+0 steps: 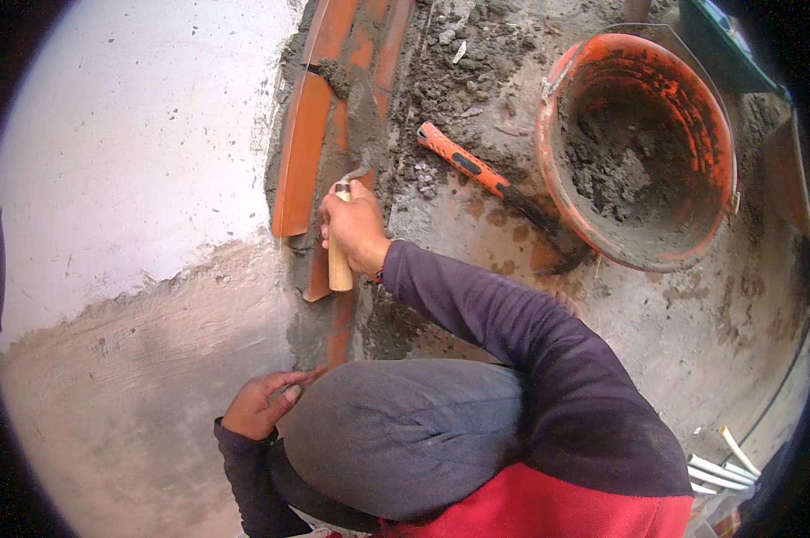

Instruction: The person applies mortar to a wall and the back of thin bricks using a trowel and then presses the bricks onto the wall surface, occasionally tapping them with a hammer.

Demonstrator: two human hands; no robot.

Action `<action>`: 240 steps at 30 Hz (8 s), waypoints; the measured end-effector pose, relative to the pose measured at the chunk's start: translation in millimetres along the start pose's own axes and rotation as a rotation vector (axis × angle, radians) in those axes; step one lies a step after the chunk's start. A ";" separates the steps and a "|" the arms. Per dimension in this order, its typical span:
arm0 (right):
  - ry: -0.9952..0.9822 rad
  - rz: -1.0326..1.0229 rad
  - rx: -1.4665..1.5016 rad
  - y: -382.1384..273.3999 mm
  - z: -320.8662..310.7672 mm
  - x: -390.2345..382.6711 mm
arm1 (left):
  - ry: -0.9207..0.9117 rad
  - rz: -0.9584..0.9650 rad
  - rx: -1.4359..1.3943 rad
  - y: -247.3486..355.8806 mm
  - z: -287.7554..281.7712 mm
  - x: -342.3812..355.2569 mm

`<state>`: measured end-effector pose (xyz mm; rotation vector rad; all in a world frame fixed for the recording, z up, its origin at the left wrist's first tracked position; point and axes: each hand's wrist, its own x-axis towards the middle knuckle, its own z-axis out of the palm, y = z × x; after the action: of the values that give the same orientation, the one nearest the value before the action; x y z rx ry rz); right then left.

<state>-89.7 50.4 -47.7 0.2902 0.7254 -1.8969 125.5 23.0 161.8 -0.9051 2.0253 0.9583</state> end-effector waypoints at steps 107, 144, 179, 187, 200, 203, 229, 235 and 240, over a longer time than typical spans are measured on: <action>-0.157 0.087 -0.037 -38.9 -0.5 -22.0 | -0.013 -0.092 -0.021 -16.9 2.8 6.4; -0.019 -0.280 -0.503 -13.4 -56.2 -25.3 | 0.013 -0.057 -0.009 -18.1 1.9 6.0; -0.179 -0.193 -0.495 -29.9 -49.7 -4.6 | 0.030 -0.087 -0.008 -6.9 0.2 10.4; 0.164 -0.494 -0.801 -8.6 -78.7 2.6 | -0.001 -0.152 -0.003 -8.1 -1.4 7.9; 0.145 -0.529 -0.907 -6.4 -31.5 -9.2 | 0.049 -0.024 0.037 -10.5 -0.4 2.5; 0.117 -0.610 -0.930 -0.7 -39.6 -6.7 | 0.052 0.015 0.015 -15.4 -0.1 2.2; 0.657 -0.870 -2.396 -225.6 -186.7 -332.6 | -0.020 0.546 0.245 7.7 -5.0 -0.5; 0.509 -0.516 -1.247 -179.7 -110.2 -256.0 | -0.045 0.632 0.244 25.3 -6.1 9.4; -0.044 -0.235 -0.674 -98.5 -63.0 -93.4 | 0.014 0.545 0.249 23.0 -6.7 7.5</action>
<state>-144.8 185.7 -15.5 -0.2722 1.3574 -1.7455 101.1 26.2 166.6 -0.2230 2.3915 0.9424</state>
